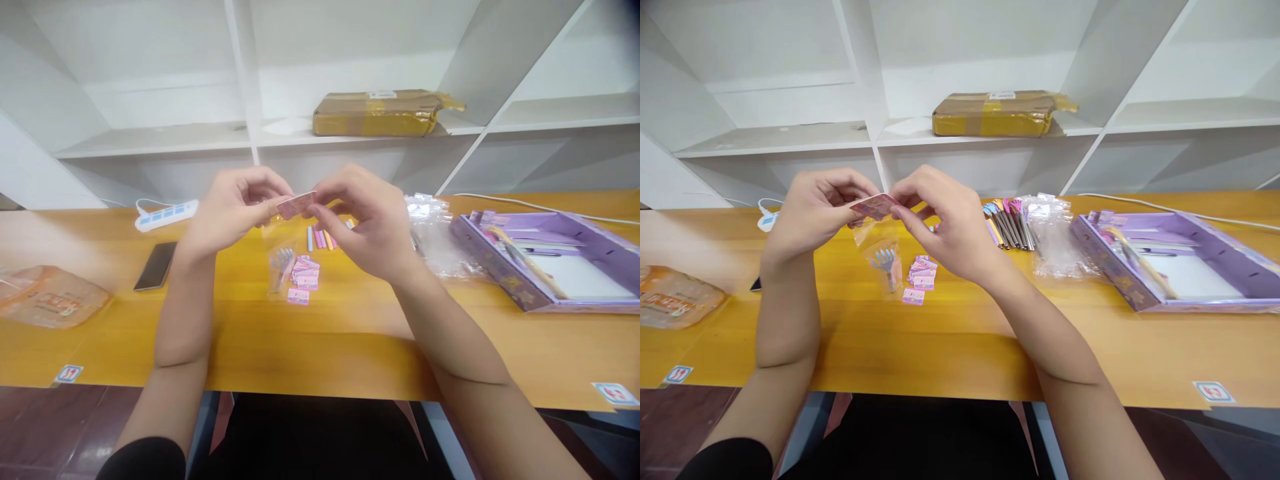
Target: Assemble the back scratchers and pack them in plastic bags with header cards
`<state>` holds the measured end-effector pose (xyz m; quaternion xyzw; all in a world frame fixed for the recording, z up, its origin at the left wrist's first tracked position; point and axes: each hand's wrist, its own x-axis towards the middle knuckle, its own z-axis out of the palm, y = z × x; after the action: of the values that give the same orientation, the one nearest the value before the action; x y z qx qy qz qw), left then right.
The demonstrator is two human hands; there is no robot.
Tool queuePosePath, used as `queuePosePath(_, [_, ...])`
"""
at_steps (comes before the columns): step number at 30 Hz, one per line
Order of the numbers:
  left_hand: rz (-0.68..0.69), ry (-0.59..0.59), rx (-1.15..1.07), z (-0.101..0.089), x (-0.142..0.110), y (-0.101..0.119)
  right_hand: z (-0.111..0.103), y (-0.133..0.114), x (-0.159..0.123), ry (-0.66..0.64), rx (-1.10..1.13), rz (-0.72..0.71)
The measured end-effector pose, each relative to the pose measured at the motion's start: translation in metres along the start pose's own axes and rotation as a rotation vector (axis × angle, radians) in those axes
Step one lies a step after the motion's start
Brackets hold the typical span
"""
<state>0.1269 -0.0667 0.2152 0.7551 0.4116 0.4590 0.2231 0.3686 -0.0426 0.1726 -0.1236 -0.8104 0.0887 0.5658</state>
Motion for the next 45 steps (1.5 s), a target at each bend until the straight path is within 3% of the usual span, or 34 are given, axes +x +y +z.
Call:
queuePosePath(6, [-0.01,0.002,-0.019,0.001,0.0,0.0,-0.001,0.007,-0.003,0.006,-0.109,0.049])
queuePosePath(13, [0.046,-0.019,-0.002,-0.004,0.0,-0.006,-0.003,0.008,0.0,-0.017,-0.179,-0.053])
queuePosePath(27, [0.027,-0.033,-0.071,-0.007,0.005,-0.012,0.002,0.012,-0.006,-0.066,-0.163,0.0])
queuePosePath(38, [-0.014,-0.038,-0.048,-0.005,0.005,-0.009,0.004,0.009,-0.003,-0.062,-0.294,-0.129])
queuePosePath(45, [-0.015,-0.031,-0.109,-0.005,0.005,-0.01,0.005,0.009,-0.004,-0.079,-0.333,-0.13])
